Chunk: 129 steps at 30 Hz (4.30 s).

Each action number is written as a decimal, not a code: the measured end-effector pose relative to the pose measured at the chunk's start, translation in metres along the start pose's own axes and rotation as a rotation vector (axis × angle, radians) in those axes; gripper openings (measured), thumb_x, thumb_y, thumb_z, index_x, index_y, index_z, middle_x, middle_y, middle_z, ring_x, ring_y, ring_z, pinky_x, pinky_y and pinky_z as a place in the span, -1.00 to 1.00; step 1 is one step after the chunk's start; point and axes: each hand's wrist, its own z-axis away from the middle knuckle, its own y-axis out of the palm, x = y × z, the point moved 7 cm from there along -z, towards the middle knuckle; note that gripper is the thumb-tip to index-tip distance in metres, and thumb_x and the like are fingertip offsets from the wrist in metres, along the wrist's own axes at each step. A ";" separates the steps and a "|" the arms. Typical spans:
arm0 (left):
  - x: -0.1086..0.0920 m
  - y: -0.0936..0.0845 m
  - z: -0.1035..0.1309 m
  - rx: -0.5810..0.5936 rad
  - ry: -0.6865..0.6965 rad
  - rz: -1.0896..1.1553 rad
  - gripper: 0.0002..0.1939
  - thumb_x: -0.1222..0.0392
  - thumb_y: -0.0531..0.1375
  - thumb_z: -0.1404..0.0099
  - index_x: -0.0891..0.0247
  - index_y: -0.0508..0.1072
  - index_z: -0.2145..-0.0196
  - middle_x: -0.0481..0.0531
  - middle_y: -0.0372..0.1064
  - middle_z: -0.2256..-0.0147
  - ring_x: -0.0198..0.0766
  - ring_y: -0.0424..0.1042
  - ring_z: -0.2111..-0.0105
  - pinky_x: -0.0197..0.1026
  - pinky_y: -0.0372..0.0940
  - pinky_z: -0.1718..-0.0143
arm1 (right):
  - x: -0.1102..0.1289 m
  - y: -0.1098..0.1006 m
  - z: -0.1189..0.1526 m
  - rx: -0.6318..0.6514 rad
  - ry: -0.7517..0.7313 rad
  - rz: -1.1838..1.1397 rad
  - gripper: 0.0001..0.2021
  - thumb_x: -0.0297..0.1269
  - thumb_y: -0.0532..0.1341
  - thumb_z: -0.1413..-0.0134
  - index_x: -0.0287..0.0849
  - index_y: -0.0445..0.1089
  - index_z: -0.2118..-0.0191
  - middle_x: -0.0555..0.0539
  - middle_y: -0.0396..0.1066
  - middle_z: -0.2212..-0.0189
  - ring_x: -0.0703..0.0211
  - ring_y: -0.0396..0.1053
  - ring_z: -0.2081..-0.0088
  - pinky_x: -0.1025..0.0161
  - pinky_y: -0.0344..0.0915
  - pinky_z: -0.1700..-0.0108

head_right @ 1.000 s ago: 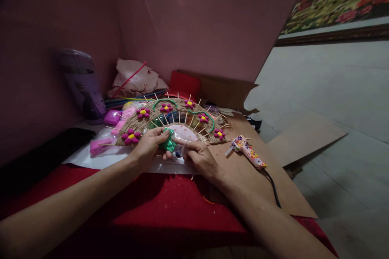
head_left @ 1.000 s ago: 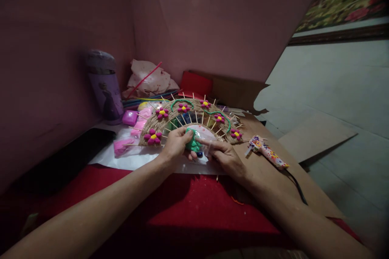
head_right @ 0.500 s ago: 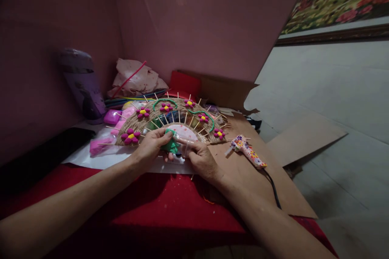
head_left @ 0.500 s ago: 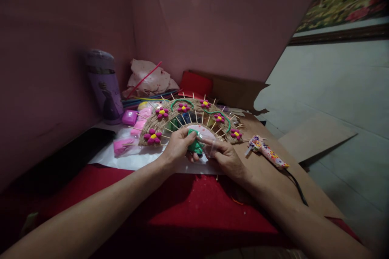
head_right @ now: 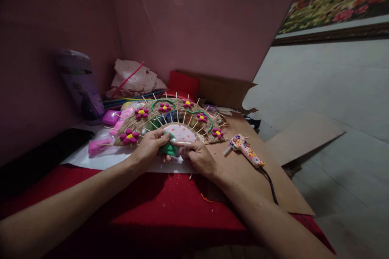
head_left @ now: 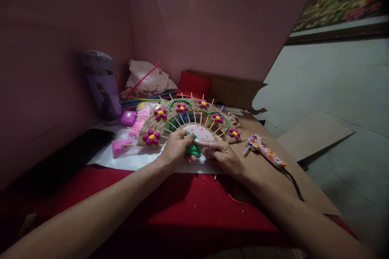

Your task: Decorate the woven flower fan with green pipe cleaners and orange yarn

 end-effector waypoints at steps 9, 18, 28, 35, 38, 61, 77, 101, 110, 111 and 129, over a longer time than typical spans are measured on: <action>-0.001 0.001 0.000 0.017 0.000 -0.029 -0.80 0.13 0.12 -0.17 0.30 0.25 0.50 -0.05 0.32 0.70 -0.35 0.27 0.81 -0.37 0.16 0.83 | 0.007 0.002 0.001 0.015 0.022 -0.031 -0.71 -0.34 0.16 0.22 -0.22 0.57 0.34 0.05 0.27 0.62 0.36 0.02 0.55 0.36 0.01 0.49; -0.003 0.001 0.002 0.003 0.005 -0.041 -0.78 0.14 0.11 -0.19 0.30 0.25 0.53 -0.06 0.32 0.70 -0.38 0.25 0.81 -0.37 0.15 0.82 | 0.010 0.000 0.005 -0.016 -0.046 0.043 -0.66 -0.39 0.10 0.18 -0.22 0.57 0.29 0.07 0.20 0.68 0.38 -0.02 0.60 0.35 0.01 0.51; -0.009 0.000 0.001 -0.016 0.099 -0.031 -0.75 0.07 0.17 -0.13 0.32 0.31 0.53 -0.11 0.24 0.66 -0.44 0.21 0.76 -0.39 0.16 0.80 | 0.017 -0.003 0.007 -0.033 -0.208 0.065 -0.67 -0.43 0.10 0.15 -0.11 0.57 0.29 0.05 0.30 0.66 0.30 0.14 0.56 0.26 0.19 0.36; -0.008 -0.002 0.000 -0.040 0.077 -0.028 -0.79 0.12 0.17 -0.13 0.32 0.33 0.54 -0.09 0.25 0.65 -0.43 0.22 0.73 -0.38 0.19 0.78 | 0.009 -0.004 0.005 -0.015 -0.173 0.076 -0.67 -0.43 0.09 0.13 -0.14 0.57 0.28 0.02 0.33 0.61 0.28 0.17 0.52 0.28 0.18 0.37; -0.006 -0.007 -0.002 -0.084 0.054 -0.034 -0.82 0.16 0.17 -0.13 0.33 0.34 0.53 -0.10 0.23 0.67 -0.44 0.19 0.75 -0.38 0.18 0.81 | 0.016 0.001 0.006 -0.020 -0.145 0.092 -0.71 -0.40 0.08 0.14 -0.20 0.55 0.36 0.05 0.25 0.64 0.31 0.11 0.54 0.32 0.15 0.41; -0.004 -0.005 0.000 -0.045 0.040 0.001 -0.79 0.14 0.22 -0.08 0.30 0.30 0.57 -0.16 0.20 0.71 -0.42 0.19 0.79 -0.33 0.20 0.84 | 0.001 0.011 0.010 0.151 0.206 -0.054 -0.52 -0.38 0.06 0.28 -0.28 0.49 0.14 0.14 0.08 0.74 0.43 -0.13 0.70 0.42 -0.20 0.65; -0.006 -0.008 -0.004 -0.067 0.043 -0.015 -0.75 0.05 0.22 -0.09 0.30 0.33 0.49 -0.11 0.30 0.70 -0.34 0.31 0.77 -0.34 0.21 0.80 | 0.005 0.012 0.010 0.014 0.113 -0.205 -0.86 -0.38 0.10 0.21 -0.21 0.38 0.45 0.14 0.08 0.72 0.43 -0.10 0.71 0.40 -0.19 0.67; -0.001 -0.005 -0.002 -0.046 0.002 -0.036 -0.71 0.05 0.20 -0.12 0.29 0.27 0.58 -0.12 0.27 0.73 -0.39 0.24 0.82 -0.37 0.15 0.83 | 0.005 0.022 0.013 0.140 0.174 -0.314 -0.73 -0.33 0.18 0.12 -0.24 0.45 0.22 0.15 0.11 0.70 0.47 -0.07 0.72 0.45 -0.17 0.69; -0.004 -0.011 -0.004 -0.104 0.036 0.063 -0.76 0.09 0.19 -0.12 0.30 0.27 0.53 -0.11 0.27 0.73 -0.39 0.23 0.83 -0.39 0.11 0.85 | 0.008 0.006 0.009 -0.119 0.038 -0.135 -0.64 -0.33 0.15 0.08 -0.23 0.45 0.10 0.10 0.16 0.65 0.43 -0.02 0.67 0.41 -0.09 0.63; -0.004 -0.010 -0.004 -0.102 0.033 0.062 -0.76 0.09 0.19 -0.13 0.30 0.27 0.52 -0.11 0.27 0.74 -0.38 0.23 0.83 -0.39 0.10 0.85 | 0.010 0.005 0.010 -0.142 0.027 -0.115 -0.62 -0.33 0.15 0.07 -0.24 0.45 0.08 0.10 0.16 0.65 0.42 -0.03 0.66 0.41 -0.08 0.63; 0.000 -0.013 -0.004 -0.109 0.029 0.011 -0.77 0.10 0.17 -0.14 0.29 0.27 0.54 -0.16 0.25 0.73 -0.42 0.22 0.83 -0.41 0.11 0.85 | 0.013 0.005 0.010 -0.076 -0.044 0.055 -0.50 -0.47 0.05 0.10 -0.20 0.40 -0.02 0.05 0.29 0.59 0.38 -0.01 0.60 0.42 -0.05 0.59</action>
